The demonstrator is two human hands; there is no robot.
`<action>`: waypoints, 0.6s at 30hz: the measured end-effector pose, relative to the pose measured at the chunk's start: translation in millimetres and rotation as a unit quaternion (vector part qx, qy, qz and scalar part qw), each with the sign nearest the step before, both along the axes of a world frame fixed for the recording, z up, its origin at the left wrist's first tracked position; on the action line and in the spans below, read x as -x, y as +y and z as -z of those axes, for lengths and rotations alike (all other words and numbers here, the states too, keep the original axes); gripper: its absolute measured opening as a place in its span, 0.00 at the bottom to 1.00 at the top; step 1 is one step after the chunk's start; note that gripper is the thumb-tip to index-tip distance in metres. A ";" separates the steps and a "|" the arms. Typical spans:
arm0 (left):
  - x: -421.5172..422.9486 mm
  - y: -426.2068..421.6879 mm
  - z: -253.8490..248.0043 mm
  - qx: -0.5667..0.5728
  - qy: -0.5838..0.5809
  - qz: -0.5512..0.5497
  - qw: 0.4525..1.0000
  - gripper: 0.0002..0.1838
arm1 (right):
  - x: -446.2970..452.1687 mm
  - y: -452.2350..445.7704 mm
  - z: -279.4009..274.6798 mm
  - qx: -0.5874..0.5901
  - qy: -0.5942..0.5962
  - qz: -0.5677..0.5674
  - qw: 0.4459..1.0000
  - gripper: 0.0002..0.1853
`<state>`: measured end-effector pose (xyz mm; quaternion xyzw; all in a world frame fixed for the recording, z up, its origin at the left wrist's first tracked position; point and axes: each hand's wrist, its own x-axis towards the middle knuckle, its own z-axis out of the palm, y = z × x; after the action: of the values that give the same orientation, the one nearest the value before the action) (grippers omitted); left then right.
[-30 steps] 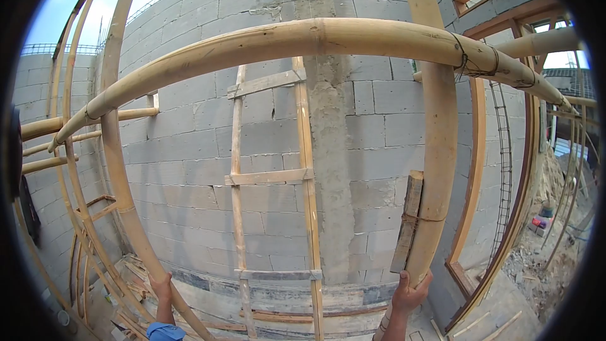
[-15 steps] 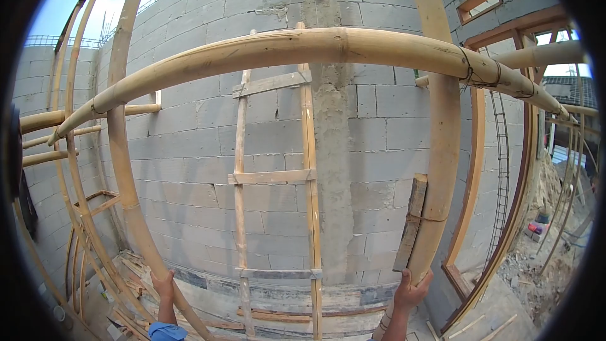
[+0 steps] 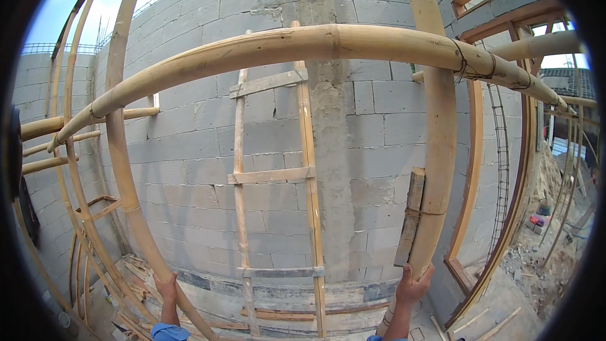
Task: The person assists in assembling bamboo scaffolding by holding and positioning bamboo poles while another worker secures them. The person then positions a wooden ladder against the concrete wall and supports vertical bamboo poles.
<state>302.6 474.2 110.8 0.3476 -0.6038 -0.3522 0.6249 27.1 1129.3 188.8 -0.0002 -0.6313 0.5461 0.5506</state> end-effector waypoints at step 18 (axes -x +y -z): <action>1.4 -7.0 6.7 -0.001 -0.013 -0.015 1.000 0.30 | 5.5 3.4 7.4 -0.004 -0.004 -0.006 1.000 0.41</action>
<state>301.2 467.2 104.0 0.3613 -0.6065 -0.3388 0.6219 21.7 1132.7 181.5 0.0037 -0.6354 0.5468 0.5452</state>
